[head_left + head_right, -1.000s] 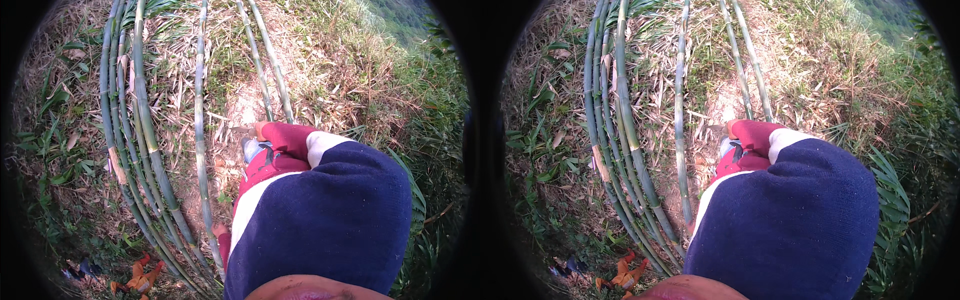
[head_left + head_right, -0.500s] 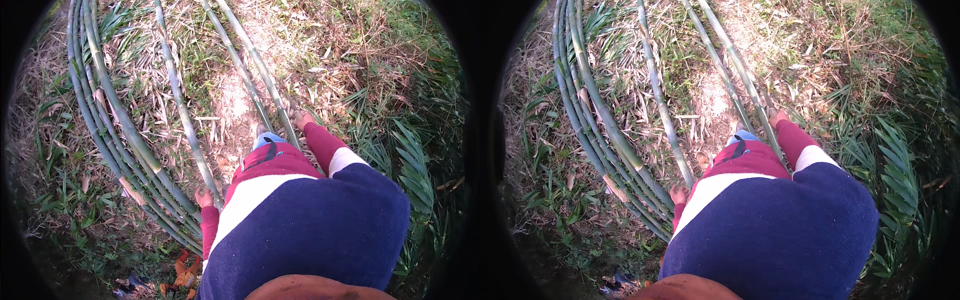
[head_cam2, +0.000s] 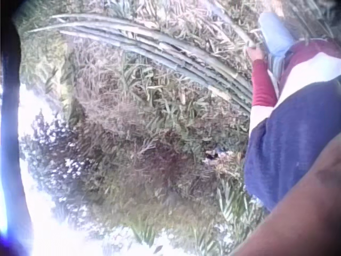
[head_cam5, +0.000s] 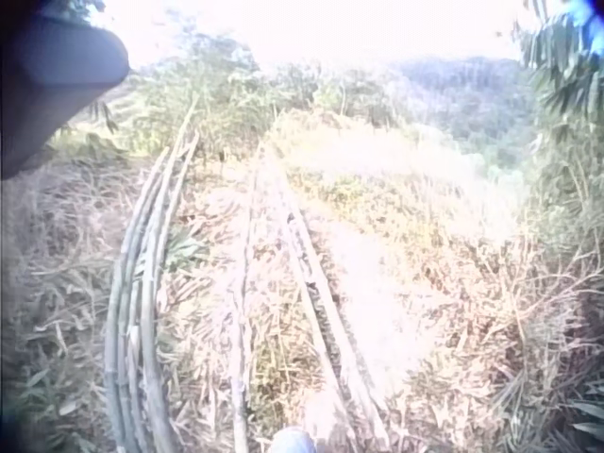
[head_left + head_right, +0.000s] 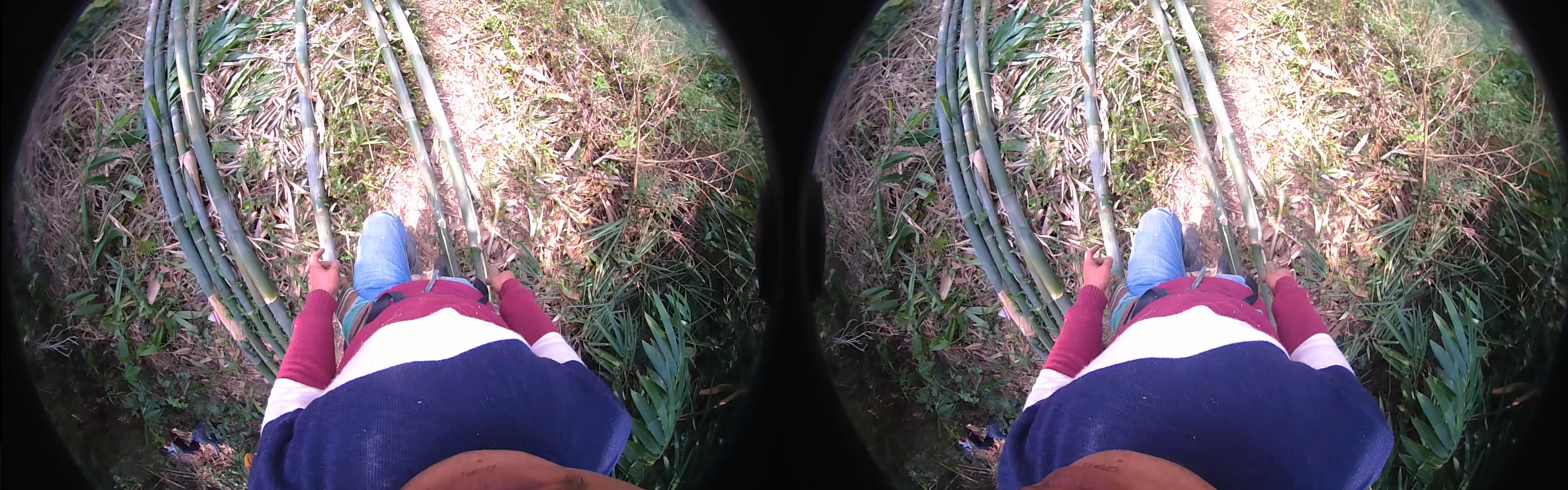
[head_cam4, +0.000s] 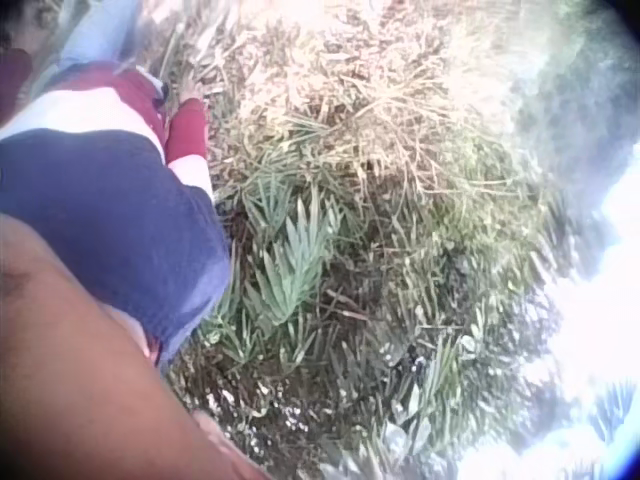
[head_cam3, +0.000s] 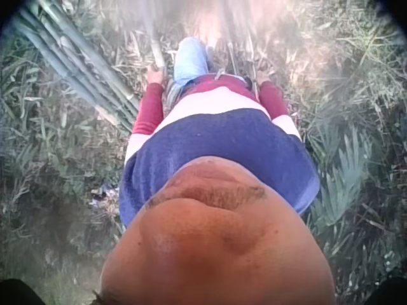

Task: The person uses a machete to cut long bamboo poles into shorter sections and stacks them on the ground. They repeatedly position the bamboo, strike it with the machete, and arrange the cut pieces into a pile.

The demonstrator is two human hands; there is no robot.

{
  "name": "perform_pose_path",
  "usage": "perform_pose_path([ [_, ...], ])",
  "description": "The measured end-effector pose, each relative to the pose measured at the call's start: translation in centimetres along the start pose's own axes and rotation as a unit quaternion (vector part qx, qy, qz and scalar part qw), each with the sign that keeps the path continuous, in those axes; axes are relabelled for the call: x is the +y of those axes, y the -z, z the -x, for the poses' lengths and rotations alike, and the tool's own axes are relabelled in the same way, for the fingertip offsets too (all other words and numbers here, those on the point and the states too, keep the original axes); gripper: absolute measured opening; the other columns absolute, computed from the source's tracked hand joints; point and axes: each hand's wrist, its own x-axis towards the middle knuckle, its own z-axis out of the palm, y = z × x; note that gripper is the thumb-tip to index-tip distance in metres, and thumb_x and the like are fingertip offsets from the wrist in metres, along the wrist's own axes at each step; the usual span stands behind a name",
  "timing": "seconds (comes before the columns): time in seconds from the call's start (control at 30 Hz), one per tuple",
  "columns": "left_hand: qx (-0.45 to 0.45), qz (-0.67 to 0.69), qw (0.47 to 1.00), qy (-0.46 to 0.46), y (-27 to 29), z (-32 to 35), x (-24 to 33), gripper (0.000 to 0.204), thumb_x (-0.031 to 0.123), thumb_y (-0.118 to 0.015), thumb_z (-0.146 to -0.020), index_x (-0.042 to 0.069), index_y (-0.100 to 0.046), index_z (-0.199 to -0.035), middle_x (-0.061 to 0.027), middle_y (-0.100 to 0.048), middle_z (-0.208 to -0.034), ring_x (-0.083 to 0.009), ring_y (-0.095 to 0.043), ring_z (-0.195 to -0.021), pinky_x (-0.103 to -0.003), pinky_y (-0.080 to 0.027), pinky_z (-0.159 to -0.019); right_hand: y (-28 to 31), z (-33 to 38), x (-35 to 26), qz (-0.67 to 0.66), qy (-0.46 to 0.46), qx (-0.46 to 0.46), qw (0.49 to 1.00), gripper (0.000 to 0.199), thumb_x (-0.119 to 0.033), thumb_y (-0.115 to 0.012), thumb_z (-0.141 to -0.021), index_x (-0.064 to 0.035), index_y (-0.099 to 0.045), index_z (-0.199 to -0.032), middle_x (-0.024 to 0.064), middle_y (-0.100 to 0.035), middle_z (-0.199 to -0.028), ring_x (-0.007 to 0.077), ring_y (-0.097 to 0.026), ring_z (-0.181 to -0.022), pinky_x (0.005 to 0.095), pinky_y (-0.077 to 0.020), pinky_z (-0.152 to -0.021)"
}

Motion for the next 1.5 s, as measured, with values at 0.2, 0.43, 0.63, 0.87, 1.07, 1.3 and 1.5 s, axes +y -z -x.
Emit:
perform_pose_path([
  [0.2,-0.053,-0.047,0.997,0.038,-6.8,-10.7,1.3,0.059,0.013,-0.073,-0.077,0.005,-0.049,-0.130,-0.0092,-0.067,-0.082,-0.0195,-0.065,-0.075,-0.036,-0.053,-0.075,5.4,0.0,-4.4,0.050,0.002,-0.069,0.996,0.057,-0.041,-0.076,-0.075,0.0005,-0.066,-0.113,0.0250,-0.067,-0.110,0.0395,-0.066,-0.104,0.0459,-0.0520,-0.090],
  [0.43,-0.116,0.092,0.983,0.113,-13.0,-26.7,4.9,0.047,0.014,-0.073,-0.079,0.008,-0.056,-0.122,-0.0140,-0.069,-0.090,-0.0204,-0.065,-0.077,-0.034,-0.053,-0.072,22.4,4.1,-19.7,0.102,-0.071,-0.017,0.992,0.072,-0.060,-0.055,-0.086,0.0051,-0.069,-0.113,0.0289,-0.067,-0.108,0.0362,-0.068,-0.100,0.0404,-0.0513,-0.089],
  [0.63,-0.169,0.090,0.978,0.080,-13.4,-35.8,17.1,0.046,0.017,-0.075,-0.078,0.005,-0.058,-0.119,-0.0124,-0.069,-0.089,-0.0199,-0.065,-0.074,-0.034,-0.053,-0.070,30.8,0.7,-19.5,-0.221,-0.099,0.168,0.955,0.075,-0.028,-0.084,-0.066,0.0079,-0.059,-0.126,0.0214,-0.069,-0.113,0.0274,-0.068,-0.100,0.0366,-0.0526,-0.090],
  [0.87,-0.161,0.033,0.983,-0.086,-12.3,-46.9,28.3,0.046,0.004,-0.066,-0.086,0.001,-0.049,-0.128,-0.0165,-0.067,-0.091,-0.0209,-0.066,-0.071,-0.031,-0.055,-0.063,34.9,-3.2,-20.2,-0.180,-0.175,0.322,0.913,0.062,-0.037,-0.081,-0.069,0.0033,-0.066,-0.114,0.0244,-0.069,-0.104,0.0350,-0.067,-0.099,0.0430,-0.0514,-0.090],
  [1.07,-0.104,0.132,0.986,-0.007,-14.1,-49.8,34.4,0.048,0.016,-0.072,-0.079,0.001,-0.058,-0.122,-0.0152,-0.069,-0.088,-0.0222,-0.066,-0.076,-0.034,-0.054,-0.073,34.4,-12.2,-10.8,-0.104,-0.215,0.139,0.961,0.059,-0.052,-0.064,-0.080,0.0001,-0.069,-0.107,0.0217,-0.070,-0.102,0.0352,-0.067,-0.096,0.0447,-0.0498,-0.090],
  [1.3,0.046,0.001,0.993,0.107,-17.0,-46.4,33.7,0.056,0.025,-0.078,-0.073,0.000,-0.059,-0.120,-0.0222,-0.065,-0.115,-0.0359,-0.063,-0.107,-0.040,-0.047,-0.098,43.0,-27.5,-13.4,-0.034,-0.042,-0.068,0.996,0.070,-0.052,-0.070,-0.079,0.0066,-0.063,-0.117,0.0257,-0.065,-0.118,0.0368,-0.061,-0.115,0.0439,-0.0473,-0.096],
  [1.5,0.194,-0.074,0.973,0.096,-16.9,-44.8,43.9,0.062,0.023,-0.075,-0.070,0.005,-0.056,-0.127,-0.0240,-0.064,-0.119,-0.0380,-0.062,-0.110,-0.042,-0.047,-0.097,57.3,-42.5,-18.3,-0.017,0.003,0.000,1.000,0.069,-0.051,-0.071,-0.079,0.0061,-0.064,-0.118,0.0253,-0.065,-0.118,0.0358,-0.062,-0.113,0.0429,-0.0476,-0.095],
])
